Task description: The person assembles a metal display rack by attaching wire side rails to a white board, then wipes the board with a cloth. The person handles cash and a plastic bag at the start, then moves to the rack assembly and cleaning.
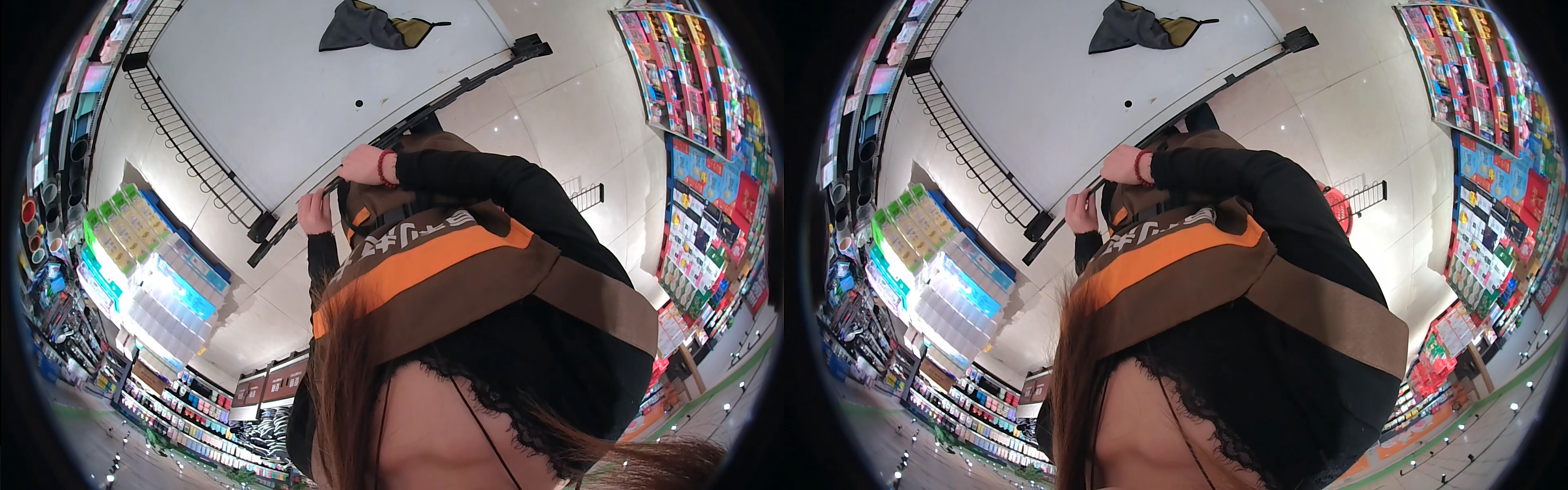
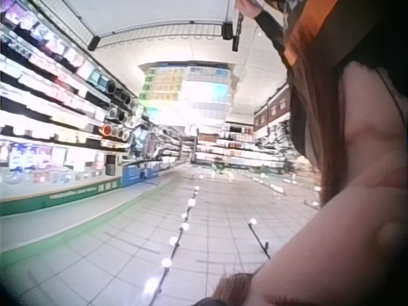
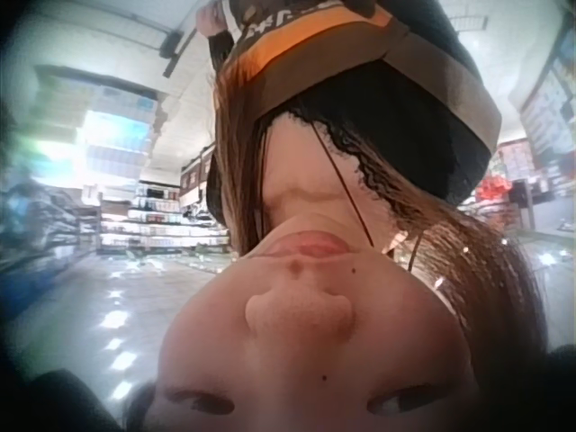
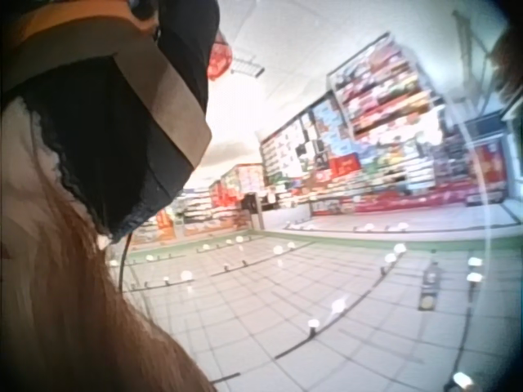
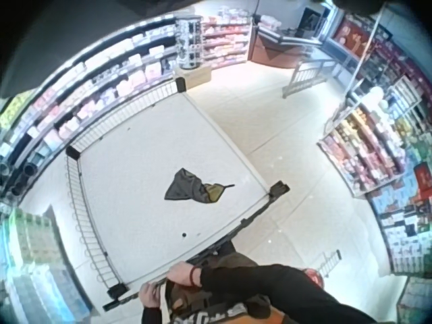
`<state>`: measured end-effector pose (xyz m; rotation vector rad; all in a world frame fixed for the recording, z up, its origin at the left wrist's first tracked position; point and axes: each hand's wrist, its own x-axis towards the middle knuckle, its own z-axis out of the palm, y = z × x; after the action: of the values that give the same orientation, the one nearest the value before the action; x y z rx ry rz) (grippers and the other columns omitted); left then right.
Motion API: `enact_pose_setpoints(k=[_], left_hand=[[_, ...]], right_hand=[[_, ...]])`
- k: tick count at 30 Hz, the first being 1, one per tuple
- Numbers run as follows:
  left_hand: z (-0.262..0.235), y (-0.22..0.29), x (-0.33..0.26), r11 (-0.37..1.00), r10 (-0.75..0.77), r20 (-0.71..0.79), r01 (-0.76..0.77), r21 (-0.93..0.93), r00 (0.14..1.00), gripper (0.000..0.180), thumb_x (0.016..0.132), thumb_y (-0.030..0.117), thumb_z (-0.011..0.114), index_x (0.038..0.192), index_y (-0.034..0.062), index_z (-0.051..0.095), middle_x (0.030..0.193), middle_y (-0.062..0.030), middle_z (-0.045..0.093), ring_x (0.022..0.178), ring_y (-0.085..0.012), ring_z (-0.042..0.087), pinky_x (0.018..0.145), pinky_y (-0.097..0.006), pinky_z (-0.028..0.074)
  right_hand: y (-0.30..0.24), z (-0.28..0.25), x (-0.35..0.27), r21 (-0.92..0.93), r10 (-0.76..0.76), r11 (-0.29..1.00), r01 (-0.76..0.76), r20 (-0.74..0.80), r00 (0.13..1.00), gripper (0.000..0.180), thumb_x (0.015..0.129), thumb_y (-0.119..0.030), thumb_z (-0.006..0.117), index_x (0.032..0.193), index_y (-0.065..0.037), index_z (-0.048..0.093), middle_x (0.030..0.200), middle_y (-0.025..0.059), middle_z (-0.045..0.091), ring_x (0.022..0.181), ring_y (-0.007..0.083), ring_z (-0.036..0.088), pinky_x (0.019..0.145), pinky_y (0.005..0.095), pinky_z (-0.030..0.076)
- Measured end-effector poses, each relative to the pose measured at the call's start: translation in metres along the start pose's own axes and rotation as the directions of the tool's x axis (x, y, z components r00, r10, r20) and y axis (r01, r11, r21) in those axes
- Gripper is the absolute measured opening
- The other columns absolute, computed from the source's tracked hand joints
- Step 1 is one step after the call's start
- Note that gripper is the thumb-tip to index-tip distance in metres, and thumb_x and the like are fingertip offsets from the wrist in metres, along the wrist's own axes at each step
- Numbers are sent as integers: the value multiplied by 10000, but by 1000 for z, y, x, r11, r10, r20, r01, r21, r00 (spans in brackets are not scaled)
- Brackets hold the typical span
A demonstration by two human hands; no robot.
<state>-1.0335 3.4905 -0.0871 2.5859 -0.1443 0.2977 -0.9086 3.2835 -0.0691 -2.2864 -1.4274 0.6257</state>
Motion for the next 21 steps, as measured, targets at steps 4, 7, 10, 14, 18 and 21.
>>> enact_pose_setpoints(k=[4,7,10,14,18,21], left_hand=[[1,-1,-1,999,26,-4,-26,32,1000,191,769,61,768,946,68,696,785,-83,581,738,-276,588,660,-381,486],[-4,2,-2,999,27,-4,-27,34,1000,196,766,65,771,947,75,697,781,-76,577,742,-273,586,661,-379,486],[-8,5,-3,999,19,-11,-19,38,1000,199,764,69,772,948,81,697,778,-71,573,744,-272,585,664,-381,487],[-10,6,-2,999,9,6,-9,38,1000,200,779,42,751,970,52,693,797,-102,603,741,-292,600,658,-389,487],[-11,8,1,999,24,-26,-23,31,999,200,776,44,752,966,59,692,792,-99,601,737,-292,596,655,-394,484],[-13,10,3,998,52,-51,-50,43,997,204,774,43,753,967,62,693,790,-96,603,737,-289,596,656,-394,485]], right_hand=[[2,4,-2,73,11,997,-9,-24,1000,125,889,-175,561,902,-71,629,827,132,658,781,332,672,671,425,548],[-3,2,-6,-9,-9,1000,8,-57,998,122,889,-170,554,905,-70,623,812,130,650,776,324,672,668,420,550],[-7,-2,-9,-54,-29,998,22,-135,990,106,836,-135,576,827,-64,655,786,134,681,771,318,689,654,413,559],[-8,-7,-8,-49,-54,998,48,-130,990,104,840,-134,573,826,-60,645,793,132,681,765,313,692,654,413,561],[-7,-7,-7,-41,-48,998,44,-118,992,102,840,-131,571,834,-57,642,807,133,683,760,317,692,659,413,565],[-6,-5,-7,-46,-54,998,49,-107,993,108,874,-157,551,884,-72,617,807,124,656,753,313,677,640,415,555]])
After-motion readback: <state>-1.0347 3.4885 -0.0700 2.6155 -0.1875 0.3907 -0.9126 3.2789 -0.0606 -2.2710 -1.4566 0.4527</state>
